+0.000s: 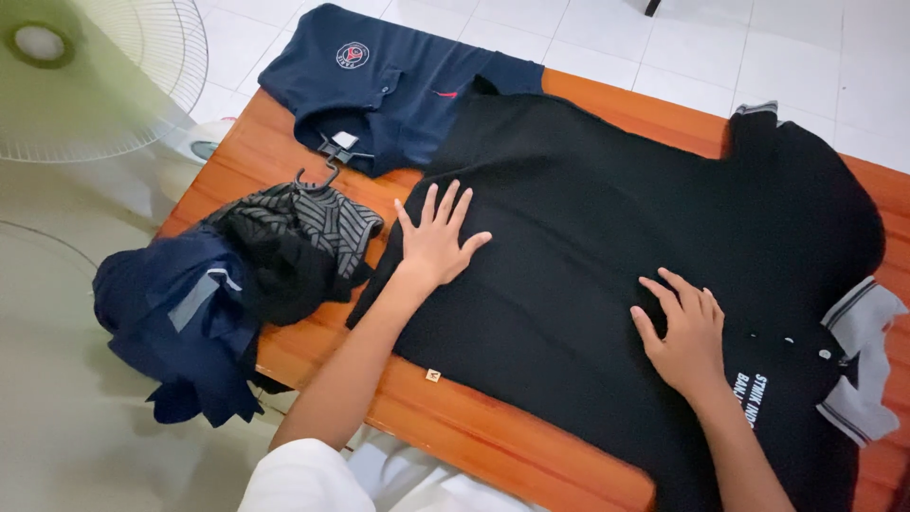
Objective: Folding and smoothing out polo shirts on a table.
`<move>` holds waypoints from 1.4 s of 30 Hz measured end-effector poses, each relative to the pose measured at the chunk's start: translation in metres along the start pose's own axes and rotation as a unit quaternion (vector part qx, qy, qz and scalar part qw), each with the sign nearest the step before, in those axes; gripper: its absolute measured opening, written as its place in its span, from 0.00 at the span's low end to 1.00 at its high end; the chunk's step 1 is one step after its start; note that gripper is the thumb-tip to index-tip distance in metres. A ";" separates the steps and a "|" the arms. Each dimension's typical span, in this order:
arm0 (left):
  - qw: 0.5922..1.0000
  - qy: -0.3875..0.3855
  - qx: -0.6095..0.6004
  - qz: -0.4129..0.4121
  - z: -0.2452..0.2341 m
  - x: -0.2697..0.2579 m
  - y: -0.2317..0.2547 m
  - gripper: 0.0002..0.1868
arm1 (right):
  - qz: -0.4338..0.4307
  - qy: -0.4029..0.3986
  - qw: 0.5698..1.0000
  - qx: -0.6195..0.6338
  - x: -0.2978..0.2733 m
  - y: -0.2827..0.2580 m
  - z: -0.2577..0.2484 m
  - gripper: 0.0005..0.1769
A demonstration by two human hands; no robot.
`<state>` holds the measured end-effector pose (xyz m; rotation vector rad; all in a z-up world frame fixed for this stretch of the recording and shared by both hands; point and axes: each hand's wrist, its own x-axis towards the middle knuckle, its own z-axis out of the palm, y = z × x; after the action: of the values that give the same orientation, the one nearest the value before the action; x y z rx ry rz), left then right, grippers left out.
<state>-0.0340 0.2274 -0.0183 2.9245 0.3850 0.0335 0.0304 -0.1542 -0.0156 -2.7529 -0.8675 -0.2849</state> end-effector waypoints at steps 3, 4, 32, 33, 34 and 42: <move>0.999 0.024 0.016 0.023 0.000 -0.011 0.020 0.49 | 0.004 -0.008 1.000 -0.019 -0.001 0.001 0.002 0.28; 0.998 0.032 0.017 0.051 -0.002 -0.019 0.030 0.50 | 0.002 -0.012 0.999 -0.029 -0.001 0.002 0.003 0.29; 0.984 0.124 -0.008 0.128 0.012 -0.025 0.052 0.38 | -0.069 0.040 0.993 -0.085 -0.005 -0.039 -0.032 0.17; 0.979 0.119 -0.031 0.164 0.006 -0.030 0.060 0.36 | -0.067 0.051 0.994 -0.065 -0.006 -0.035 -0.028 0.16; 0.972 0.113 -0.053 0.200 0.001 -0.036 0.068 0.35 | -0.063 0.062 0.995 -0.045 -0.009 -0.031 -0.024 0.15; 0.917 0.136 -0.139 0.348 0.005 -0.065 0.095 0.25 | -0.053 0.079 0.995 -0.003 -0.011 -0.026 -0.020 0.14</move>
<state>-0.0722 0.1198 -0.0045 2.6101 -0.5935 0.5470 0.0046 -0.1455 0.0053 -2.6506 -0.9727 -0.5198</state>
